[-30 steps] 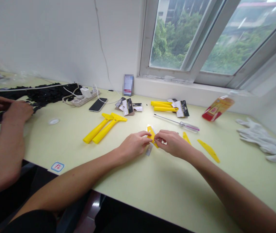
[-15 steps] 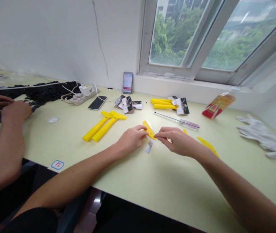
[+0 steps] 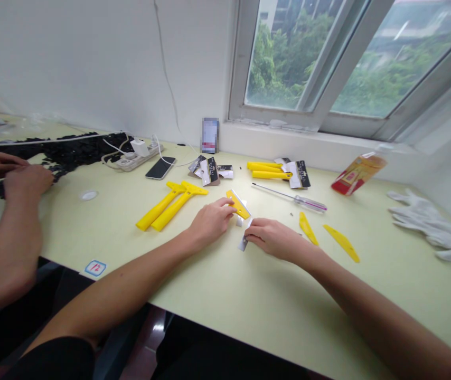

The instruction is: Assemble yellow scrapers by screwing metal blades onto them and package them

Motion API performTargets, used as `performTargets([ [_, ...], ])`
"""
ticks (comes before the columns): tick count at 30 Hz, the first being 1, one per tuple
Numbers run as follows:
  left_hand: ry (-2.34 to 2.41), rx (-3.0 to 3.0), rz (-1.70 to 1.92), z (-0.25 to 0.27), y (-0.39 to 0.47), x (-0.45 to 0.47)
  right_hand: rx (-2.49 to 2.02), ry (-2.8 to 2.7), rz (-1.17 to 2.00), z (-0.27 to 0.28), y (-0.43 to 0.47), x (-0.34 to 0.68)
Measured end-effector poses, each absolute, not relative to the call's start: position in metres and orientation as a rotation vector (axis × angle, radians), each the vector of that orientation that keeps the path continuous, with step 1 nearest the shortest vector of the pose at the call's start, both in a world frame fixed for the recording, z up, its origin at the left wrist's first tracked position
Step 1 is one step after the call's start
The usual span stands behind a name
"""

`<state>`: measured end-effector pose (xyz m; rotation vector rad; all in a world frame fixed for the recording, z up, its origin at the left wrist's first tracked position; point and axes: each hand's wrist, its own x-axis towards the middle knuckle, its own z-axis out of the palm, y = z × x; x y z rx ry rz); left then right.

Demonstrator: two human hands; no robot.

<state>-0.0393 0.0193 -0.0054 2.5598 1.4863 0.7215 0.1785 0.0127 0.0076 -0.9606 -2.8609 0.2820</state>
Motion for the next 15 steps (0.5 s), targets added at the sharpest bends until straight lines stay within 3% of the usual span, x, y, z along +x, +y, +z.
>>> performTargets([
  [7, 1.446, 2.537, 0.716, -0.003, 0.015, -0.038, -0.945, -2.862, 0.161, 0.019, 0.013, 0.183],
  [15, 1.414, 2.553, 0.658, -0.002, 0.011, -0.035, -0.996, -2.777, 0.271, 0.03, 0.019, 0.196],
])
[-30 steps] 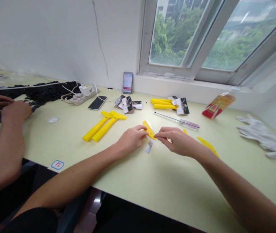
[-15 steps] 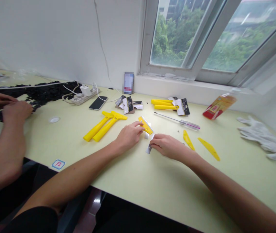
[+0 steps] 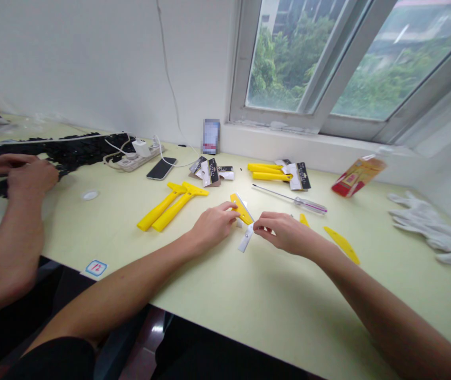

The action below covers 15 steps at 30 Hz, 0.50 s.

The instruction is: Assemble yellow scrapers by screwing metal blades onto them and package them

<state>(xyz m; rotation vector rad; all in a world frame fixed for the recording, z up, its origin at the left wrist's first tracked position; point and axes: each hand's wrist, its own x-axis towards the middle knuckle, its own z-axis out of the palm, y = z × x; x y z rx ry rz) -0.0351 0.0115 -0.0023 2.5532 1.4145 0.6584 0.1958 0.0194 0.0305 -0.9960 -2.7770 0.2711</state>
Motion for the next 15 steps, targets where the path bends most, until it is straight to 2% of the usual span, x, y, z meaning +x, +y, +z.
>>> performTargets([
  [5, 1.517, 2.552, 0.647, -0.001, 0.016, -0.039, -0.994, -2.842, 0.234, 0.022, 0.016, 0.188],
  [15, 1.549, 2.581, 0.64, -0.003, 0.018, -0.04, -0.884, -2.95, -0.056, 0.007, 0.014, 0.177],
])
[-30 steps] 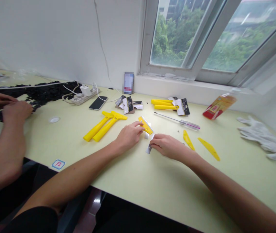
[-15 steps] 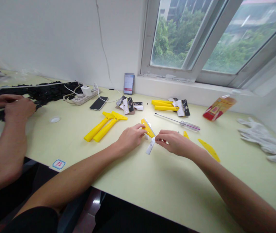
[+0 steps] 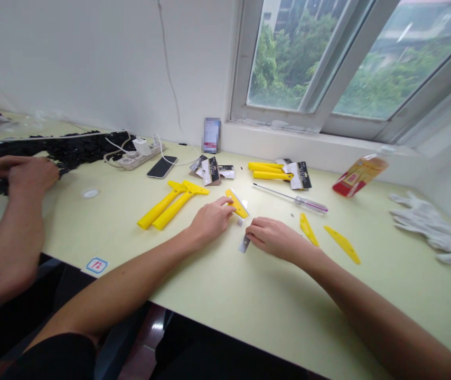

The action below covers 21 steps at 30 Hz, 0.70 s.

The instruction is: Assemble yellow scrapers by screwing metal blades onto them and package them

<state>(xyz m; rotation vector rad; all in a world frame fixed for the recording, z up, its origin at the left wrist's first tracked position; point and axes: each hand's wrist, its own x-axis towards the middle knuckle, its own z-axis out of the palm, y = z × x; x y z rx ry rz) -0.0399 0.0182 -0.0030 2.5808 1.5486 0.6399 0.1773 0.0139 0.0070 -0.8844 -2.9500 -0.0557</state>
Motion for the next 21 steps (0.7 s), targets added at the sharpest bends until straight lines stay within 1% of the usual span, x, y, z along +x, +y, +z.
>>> performTargets([
  [7, 1.527, 2.583, 0.659, -0.003, 0.017, -0.04, -0.717, -2.974, -0.306, 0.003, 0.014, 0.178],
  [11, 1.504, 2.581, 0.69, -0.004, 0.018, -0.04, -0.698, -2.941, -0.401, 0.0, 0.014, 0.179],
  [13, 1.502, 2.573, 0.692, -0.003, 0.018, -0.04, -0.701, -2.905, -0.397, 0.003, 0.014, 0.18],
  [18, 1.464, 2.57, 0.682, 0.0, 0.012, -0.037, -0.804, -2.645, -0.226, 0.016, 0.015, 0.182],
  [21, 1.416, 2.615, 0.678, 0.0, 0.004, -0.032, -0.879, -2.548, -0.176, 0.018, 0.016, 0.183],
])
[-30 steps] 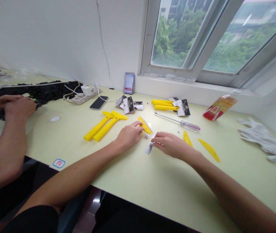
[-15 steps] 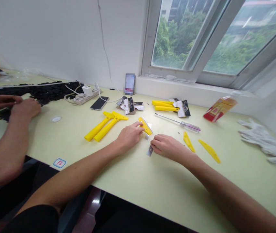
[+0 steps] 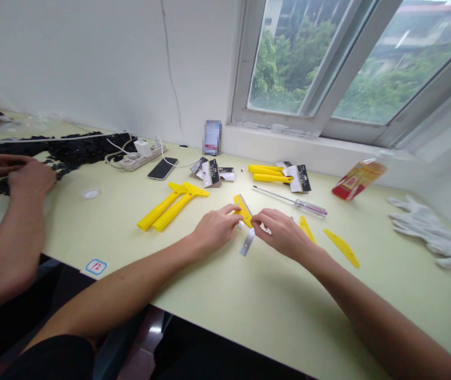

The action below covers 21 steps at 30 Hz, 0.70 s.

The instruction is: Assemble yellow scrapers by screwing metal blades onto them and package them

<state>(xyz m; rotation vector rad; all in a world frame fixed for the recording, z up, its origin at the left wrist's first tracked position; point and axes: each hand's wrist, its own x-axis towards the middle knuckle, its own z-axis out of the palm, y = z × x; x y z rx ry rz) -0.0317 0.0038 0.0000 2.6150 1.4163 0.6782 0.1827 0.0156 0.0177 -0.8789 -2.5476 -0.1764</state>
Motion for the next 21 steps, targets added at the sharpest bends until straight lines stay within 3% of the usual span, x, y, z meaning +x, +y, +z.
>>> performTargets([
  [8, 1.368, 2.697, 0.671, -0.0013, -0.0055, -0.027, -0.912, -2.534, -0.247, 0.0117, 0.0156, 0.1784],
  [15, 1.345, 2.684, 0.712, -0.0009, -0.0045, -0.0277, -0.984, -2.409, 0.106, 0.0127, 0.0164, 0.1796],
  [21, 1.305, 2.67, 0.759, 0.0, -0.006, -0.0268, -1.033, -2.341, 0.231, 0.0162, 0.0157, 0.18],
])
